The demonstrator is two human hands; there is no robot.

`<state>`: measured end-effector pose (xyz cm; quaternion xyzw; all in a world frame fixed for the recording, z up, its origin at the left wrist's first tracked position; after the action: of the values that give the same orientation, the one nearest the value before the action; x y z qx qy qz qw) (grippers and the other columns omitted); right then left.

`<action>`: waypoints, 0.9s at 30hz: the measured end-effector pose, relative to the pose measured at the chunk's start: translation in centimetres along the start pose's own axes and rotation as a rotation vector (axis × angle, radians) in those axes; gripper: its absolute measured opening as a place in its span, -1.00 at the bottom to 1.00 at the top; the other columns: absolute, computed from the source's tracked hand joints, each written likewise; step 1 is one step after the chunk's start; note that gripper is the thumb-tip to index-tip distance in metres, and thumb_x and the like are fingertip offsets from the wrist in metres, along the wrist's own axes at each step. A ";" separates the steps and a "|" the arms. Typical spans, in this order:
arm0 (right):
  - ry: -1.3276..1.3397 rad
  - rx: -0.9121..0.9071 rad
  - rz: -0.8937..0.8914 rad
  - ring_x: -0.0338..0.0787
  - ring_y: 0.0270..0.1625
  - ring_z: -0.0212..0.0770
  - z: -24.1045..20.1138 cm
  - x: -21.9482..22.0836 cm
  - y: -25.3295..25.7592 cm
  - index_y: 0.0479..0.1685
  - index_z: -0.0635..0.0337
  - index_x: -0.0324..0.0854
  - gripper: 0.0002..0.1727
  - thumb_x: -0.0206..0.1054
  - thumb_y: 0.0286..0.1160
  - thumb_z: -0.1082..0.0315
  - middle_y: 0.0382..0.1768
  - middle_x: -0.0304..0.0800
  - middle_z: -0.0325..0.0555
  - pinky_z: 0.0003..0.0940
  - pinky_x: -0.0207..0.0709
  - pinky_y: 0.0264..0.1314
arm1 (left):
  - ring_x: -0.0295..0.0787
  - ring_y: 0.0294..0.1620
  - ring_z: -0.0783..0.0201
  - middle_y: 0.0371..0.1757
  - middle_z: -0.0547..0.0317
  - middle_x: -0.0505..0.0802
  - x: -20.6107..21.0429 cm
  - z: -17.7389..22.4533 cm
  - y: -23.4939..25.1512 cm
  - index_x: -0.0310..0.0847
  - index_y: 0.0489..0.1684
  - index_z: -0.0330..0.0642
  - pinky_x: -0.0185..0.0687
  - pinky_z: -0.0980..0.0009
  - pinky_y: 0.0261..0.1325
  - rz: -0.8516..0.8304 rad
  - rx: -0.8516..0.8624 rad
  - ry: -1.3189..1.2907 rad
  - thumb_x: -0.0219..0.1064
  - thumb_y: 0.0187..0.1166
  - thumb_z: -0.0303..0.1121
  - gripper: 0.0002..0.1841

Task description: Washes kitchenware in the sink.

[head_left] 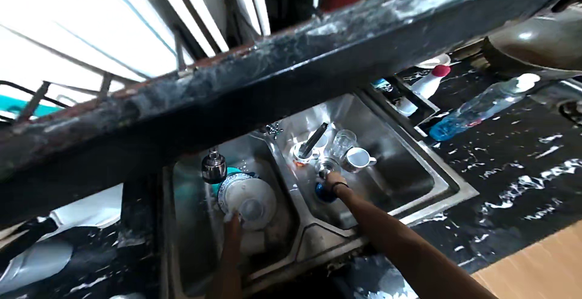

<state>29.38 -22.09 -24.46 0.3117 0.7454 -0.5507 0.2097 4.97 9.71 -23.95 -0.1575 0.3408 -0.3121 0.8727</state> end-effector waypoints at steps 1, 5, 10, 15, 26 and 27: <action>0.015 0.020 0.013 0.50 0.62 0.29 -0.1 -0.4 -0.5 0.53 0.32 0.50 -0.44 0.20 0.73 0.10 0.53 0.53 0.34 0.28 0.34 0.62 | 0.62 0.37 -0.23 0.38 -0.47 0.66 0.0 0.1 0.0 0.44 0.49 -0.52 0.49 -0.11 0.45 0.020 0.001 0.016 0.13 0.84 -0.11 -0.44; 0.053 -0.022 0.147 0.56 0.54 0.36 -1.1 -5.2 -6.0 0.47 0.38 0.52 -0.50 0.27 0.67 0.23 0.43 0.59 0.43 0.30 0.36 0.58 | 0.55 0.50 -0.29 0.47 -0.52 0.60 -0.8 2.5 -0.4 0.35 0.59 -0.52 0.39 -0.13 0.58 0.109 0.108 0.074 -0.04 0.91 -0.14 -0.43; 0.752 -0.486 0.512 0.90 -0.29 -0.20 -2.6 -6.6 -16.6 0.14 0.56 0.60 -0.66 0.29 0.62 0.38 -0.21 0.87 0.09 -0.24 0.83 -0.11 | 0.76 0.08 0.18 0.26 -0.19 0.72 0.8 10.8 -8.7 0.28 0.59 -0.45 0.74 0.24 0.11 -0.095 0.210 -0.537 -0.33 0.94 -0.26 -0.49; 1.278 -0.666 0.371 0.92 -0.37 -0.28 -9.5 2.8 -22.6 0.00 0.51 0.54 -0.82 0.25 0.55 0.55 -0.32 0.91 -0.08 -0.34 0.88 -0.25 | 0.76 -0.11 0.43 0.03 -0.06 0.78 4.5 14.5 -14.2 0.22 0.48 -0.63 0.73 0.49 -0.02 -0.159 0.588 -0.516 0.17 0.59 -0.49 -0.48; 1.249 -0.425 -0.515 0.40 -0.73 -0.49 -15.1 10.1 -22.0 0.02 0.21 0.61 -0.69 -0.06 0.87 0.29 -0.69 0.43 -0.39 -0.57 0.43 -0.62 | 0.73 -0.51 0.25 -0.47 0.15 0.76 -1.8 11.1 -11.0 0.51 -0.16 -0.09 0.69 0.34 -0.48 -0.399 0.003 -1.040 -0.40 0.87 -0.03 -0.46; 1.374 -0.386 -0.649 0.36 -0.76 -0.54 -15.7 11.1 -22.1 -0.17 0.05 0.57 -0.70 -0.07 0.87 0.25 -0.75 0.39 -0.48 -0.61 0.41 -0.64 | 0.74 -0.56 0.29 -0.54 0.22 0.76 -1.7 10.6 -11.4 0.54 -0.28 0.00 0.68 0.36 -0.55 -0.507 -0.044 -1.098 -0.51 0.82 0.11 -0.34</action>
<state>6.54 -8.97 -11.68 0.3071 0.8443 -0.1288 -0.4197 6.35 2.82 -9.99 -0.3899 -0.2011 -0.3765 0.8160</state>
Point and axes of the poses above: each hand's wrist, its own y-axis towards the middle knuckle, its own x-axis out of the palm, z = x × y, the point moved 5 cm from there along y, towards the middle knuckle
